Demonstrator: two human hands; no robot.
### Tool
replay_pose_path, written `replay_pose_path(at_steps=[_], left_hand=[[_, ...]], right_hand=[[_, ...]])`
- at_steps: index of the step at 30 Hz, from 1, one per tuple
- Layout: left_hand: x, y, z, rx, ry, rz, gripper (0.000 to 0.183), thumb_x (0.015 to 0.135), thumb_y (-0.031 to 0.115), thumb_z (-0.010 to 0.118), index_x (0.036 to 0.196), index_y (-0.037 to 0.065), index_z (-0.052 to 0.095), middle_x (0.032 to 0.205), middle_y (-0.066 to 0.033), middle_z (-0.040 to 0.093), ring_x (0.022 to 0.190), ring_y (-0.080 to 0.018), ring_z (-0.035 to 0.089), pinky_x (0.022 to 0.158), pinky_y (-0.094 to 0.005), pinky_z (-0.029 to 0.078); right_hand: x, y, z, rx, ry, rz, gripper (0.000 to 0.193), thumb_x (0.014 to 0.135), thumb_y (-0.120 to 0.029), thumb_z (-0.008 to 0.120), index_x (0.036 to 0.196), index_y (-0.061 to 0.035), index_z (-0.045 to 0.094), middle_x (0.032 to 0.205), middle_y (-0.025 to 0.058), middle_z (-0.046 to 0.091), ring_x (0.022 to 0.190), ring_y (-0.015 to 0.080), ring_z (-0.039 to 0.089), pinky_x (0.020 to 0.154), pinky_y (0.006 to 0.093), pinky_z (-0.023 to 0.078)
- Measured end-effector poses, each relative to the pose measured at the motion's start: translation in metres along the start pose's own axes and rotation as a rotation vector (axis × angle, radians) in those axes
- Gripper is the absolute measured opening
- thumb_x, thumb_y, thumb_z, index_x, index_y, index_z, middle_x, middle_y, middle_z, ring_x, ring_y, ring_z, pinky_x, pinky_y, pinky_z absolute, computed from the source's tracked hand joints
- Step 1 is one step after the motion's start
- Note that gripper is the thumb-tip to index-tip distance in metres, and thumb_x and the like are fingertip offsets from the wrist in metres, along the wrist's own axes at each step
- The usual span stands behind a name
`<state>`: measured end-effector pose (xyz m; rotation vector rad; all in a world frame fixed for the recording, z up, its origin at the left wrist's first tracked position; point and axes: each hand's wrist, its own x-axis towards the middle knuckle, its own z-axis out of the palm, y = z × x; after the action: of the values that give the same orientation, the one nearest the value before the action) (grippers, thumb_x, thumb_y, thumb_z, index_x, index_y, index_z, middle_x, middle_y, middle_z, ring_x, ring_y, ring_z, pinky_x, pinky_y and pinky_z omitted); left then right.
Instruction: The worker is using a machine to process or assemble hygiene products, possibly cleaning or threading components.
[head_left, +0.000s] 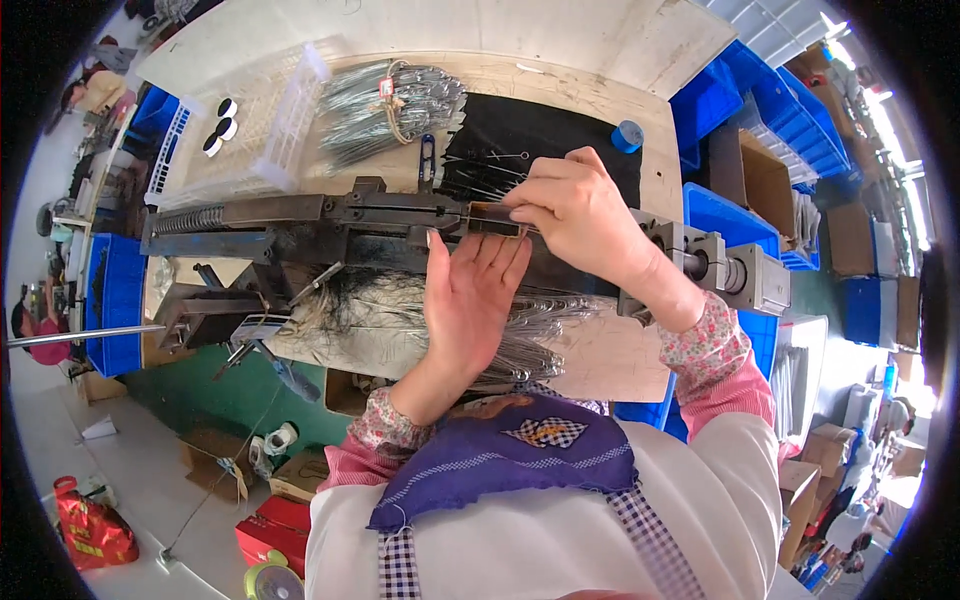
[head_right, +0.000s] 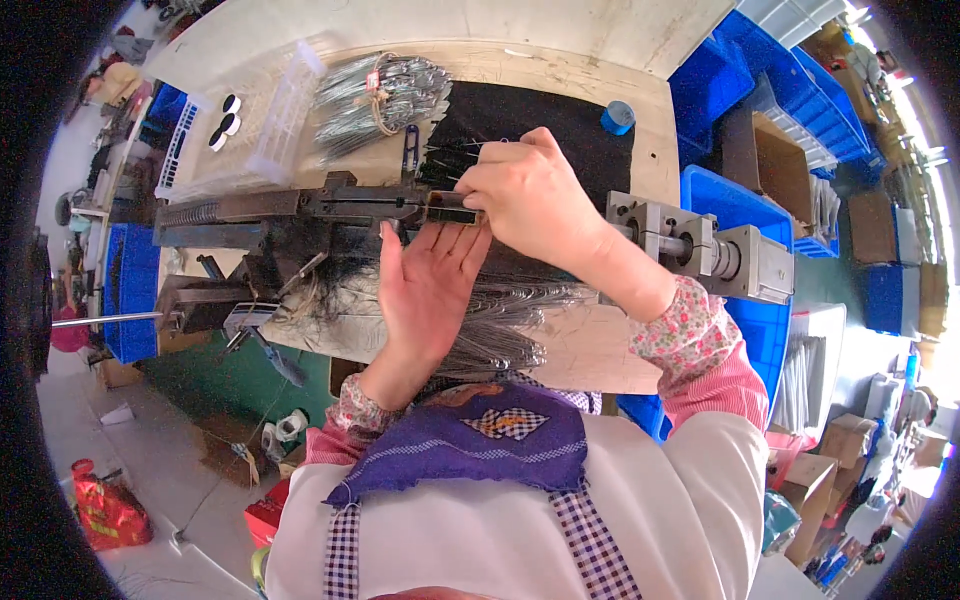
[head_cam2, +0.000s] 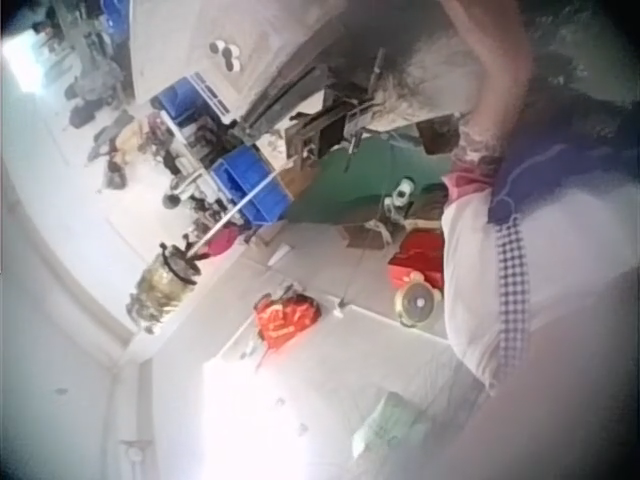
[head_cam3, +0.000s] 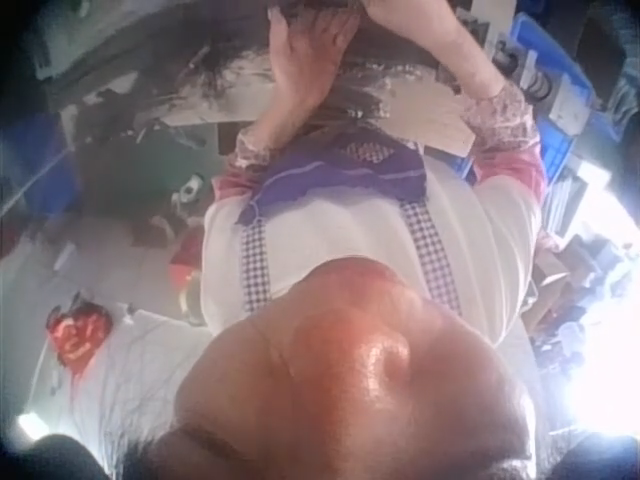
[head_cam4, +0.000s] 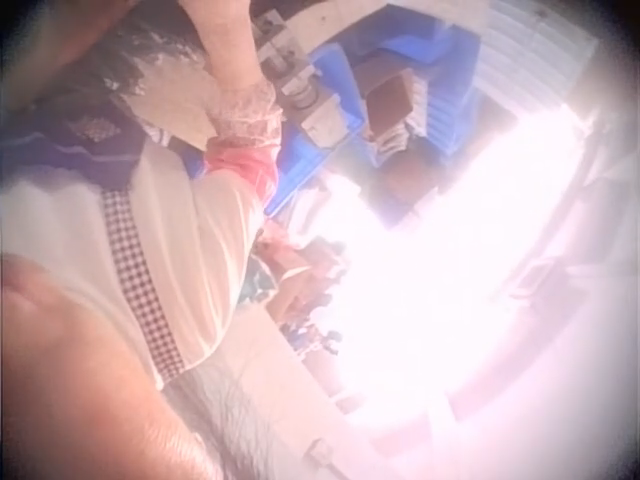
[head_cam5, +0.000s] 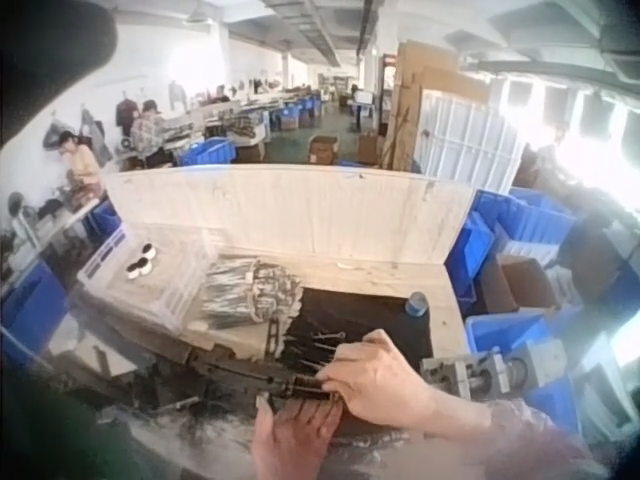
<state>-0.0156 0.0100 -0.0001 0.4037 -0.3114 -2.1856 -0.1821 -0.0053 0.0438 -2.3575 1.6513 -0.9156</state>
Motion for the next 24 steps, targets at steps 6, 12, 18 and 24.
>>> replay_pose_path(at_steps=[6,12,18,24], left_hand=[[0.003,0.005,-0.005,0.000,-0.081,-0.014,0.068,0.099,0.054,0.029,0.127,-0.007,0.040,0.130,-0.0149,0.046,0.128,-0.0266,0.042,0.115,-0.0394,0.026],[-0.001,0.005,0.000,-0.035,-0.008,-0.015,0.069,0.098,0.054,0.032,0.126,-0.009,0.039,0.128,-0.0198,0.047,0.129,-0.0305,0.041,0.115,-0.0418,0.027],[-0.003,0.009,-0.009,0.044,-0.083,-0.001,0.067,0.099,0.053,0.030,0.131,-0.006,0.037,0.133,-0.0154,0.045,0.129,-0.0252,0.040,0.115,-0.0394,0.027],[-0.003,0.010,-0.002,0.056,-0.036,0.007,0.069,0.099,0.053,0.031,0.130,-0.008,0.037,0.132,-0.0177,0.045,0.130,-0.0279,0.040,0.115,-0.0399,0.027]], right_hand=[[0.000,-0.005,0.001,-0.129,0.087,-0.069,0.003,0.074,-0.012,0.067,0.077,-0.0129,0.069,0.070,-0.0005,0.057,0.071,0.0186,0.059,0.077,0.0340,0.039],[-0.004,-0.010,0.004,-0.138,0.129,-0.083,0.006,0.074,-0.013,0.066,0.078,-0.0161,0.070,0.071,-0.0010,0.057,0.072,0.0176,0.060,0.076,0.0336,0.041],[-0.001,0.000,-0.003,0.033,-0.020,0.115,0.009,0.075,-0.014,0.065,0.081,-0.0112,0.071,0.074,0.0029,0.062,0.077,0.0215,0.061,0.080,0.0360,0.041],[0.000,-0.007,0.001,-0.042,-0.032,0.035,0.009,0.075,-0.012,0.065,0.080,-0.0123,0.071,0.074,0.0028,0.061,0.076,0.0211,0.061,0.082,0.0358,0.040]])
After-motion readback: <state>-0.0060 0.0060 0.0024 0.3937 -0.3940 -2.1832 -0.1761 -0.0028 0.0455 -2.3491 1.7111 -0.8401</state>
